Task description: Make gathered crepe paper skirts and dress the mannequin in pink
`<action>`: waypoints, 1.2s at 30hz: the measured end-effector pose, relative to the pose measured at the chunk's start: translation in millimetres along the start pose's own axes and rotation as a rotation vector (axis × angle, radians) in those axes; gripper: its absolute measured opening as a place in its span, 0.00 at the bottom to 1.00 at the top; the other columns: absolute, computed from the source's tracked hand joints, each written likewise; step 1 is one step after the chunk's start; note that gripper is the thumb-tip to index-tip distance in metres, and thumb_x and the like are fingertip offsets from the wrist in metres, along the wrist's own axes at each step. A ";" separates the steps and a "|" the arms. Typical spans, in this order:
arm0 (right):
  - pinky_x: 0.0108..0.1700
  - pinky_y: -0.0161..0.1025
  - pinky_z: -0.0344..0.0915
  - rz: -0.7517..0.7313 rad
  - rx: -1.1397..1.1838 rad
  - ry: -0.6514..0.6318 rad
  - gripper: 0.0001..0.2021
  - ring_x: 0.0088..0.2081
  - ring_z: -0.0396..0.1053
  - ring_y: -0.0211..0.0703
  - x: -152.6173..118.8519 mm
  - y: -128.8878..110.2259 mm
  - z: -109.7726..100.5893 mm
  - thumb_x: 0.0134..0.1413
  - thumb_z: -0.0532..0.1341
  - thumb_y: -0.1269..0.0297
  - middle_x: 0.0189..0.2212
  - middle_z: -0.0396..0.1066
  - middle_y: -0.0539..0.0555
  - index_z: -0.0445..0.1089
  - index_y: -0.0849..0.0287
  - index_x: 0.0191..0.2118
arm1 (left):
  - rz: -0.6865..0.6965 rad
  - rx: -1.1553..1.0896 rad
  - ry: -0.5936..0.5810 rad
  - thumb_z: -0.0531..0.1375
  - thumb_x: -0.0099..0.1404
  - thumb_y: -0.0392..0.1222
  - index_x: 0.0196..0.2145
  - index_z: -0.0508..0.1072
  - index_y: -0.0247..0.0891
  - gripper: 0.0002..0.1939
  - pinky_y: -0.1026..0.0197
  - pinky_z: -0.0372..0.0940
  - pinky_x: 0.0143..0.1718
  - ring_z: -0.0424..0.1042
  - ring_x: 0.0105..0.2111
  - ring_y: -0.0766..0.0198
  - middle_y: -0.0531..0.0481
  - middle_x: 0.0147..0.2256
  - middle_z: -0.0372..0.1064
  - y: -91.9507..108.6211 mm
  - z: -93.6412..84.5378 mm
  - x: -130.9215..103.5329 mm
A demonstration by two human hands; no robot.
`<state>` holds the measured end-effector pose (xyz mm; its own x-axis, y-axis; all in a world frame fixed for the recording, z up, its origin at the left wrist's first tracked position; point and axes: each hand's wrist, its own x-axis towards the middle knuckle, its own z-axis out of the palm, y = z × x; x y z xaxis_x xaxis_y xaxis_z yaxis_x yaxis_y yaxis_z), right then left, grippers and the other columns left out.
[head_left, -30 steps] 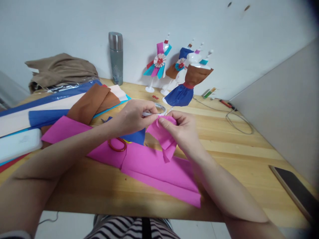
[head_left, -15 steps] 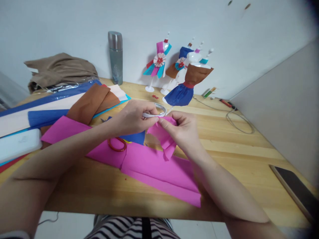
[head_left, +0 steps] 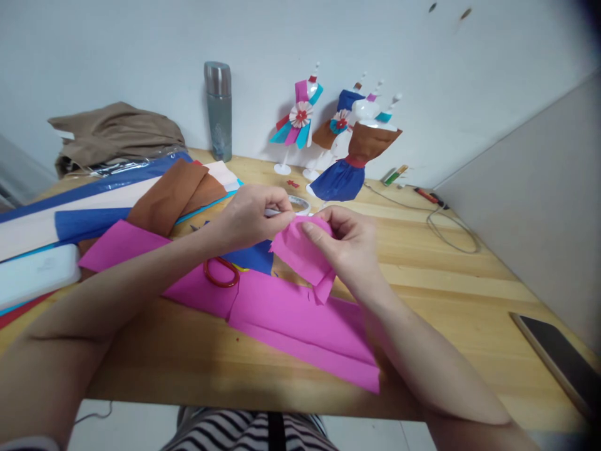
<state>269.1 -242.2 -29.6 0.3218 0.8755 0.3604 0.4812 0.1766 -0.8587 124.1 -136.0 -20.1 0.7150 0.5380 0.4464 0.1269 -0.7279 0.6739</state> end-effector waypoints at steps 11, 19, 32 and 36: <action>0.33 0.41 0.66 -0.097 0.045 -0.016 0.04 0.29 0.70 0.42 -3.8 -0.3 0.9 0.51 0.63 0.66 0.27 0.74 0.51 0.72 0.54 0.27 | 0.011 -0.001 0.016 0.58 0.57 0.35 0.22 0.71 0.33 0.07 0.69 0.55 0.25 0.63 0.23 0.72 0.55 0.21 0.68 -1.8 1.2 0.5; 0.25 0.37 0.61 -0.085 0.060 0.019 0.06 0.23 0.62 0.38 3.3 7.2 -0.4 0.48 0.64 0.64 0.20 0.68 0.49 0.69 0.55 0.23 | -0.009 -0.053 0.021 0.58 0.57 0.36 0.22 0.71 0.33 0.08 0.69 0.56 0.24 0.63 0.22 0.72 0.55 0.19 0.67 -1.5 2.1 -0.5; 0.24 0.36 0.58 -0.073 0.021 0.023 0.08 0.22 0.59 0.37 2.7 7.2 1.3 0.48 0.64 0.65 0.19 0.65 0.49 0.67 0.56 0.22 | 0.010 0.011 0.011 0.60 0.58 0.36 0.23 0.72 0.33 0.07 0.69 0.54 0.24 0.61 0.22 0.73 0.55 0.20 0.67 -1.7 4.3 -1.9; 0.26 0.37 0.61 -0.080 0.044 0.011 0.06 0.24 0.63 0.38 0.9 5.6 1.2 0.48 0.65 0.65 0.21 0.69 0.50 0.69 0.56 0.23 | 0.022 0.019 0.030 0.60 0.58 0.35 0.24 0.72 0.33 0.07 0.69 0.54 0.24 0.61 0.22 0.73 0.55 0.20 0.67 -1.9 4.7 -1.5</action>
<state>271.1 -239.9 -34.5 0.2932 0.8528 0.4321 0.4692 0.2654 -0.8423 126.0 -137.4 -24.8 0.6970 0.5343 0.4782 0.1253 -0.7474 0.6524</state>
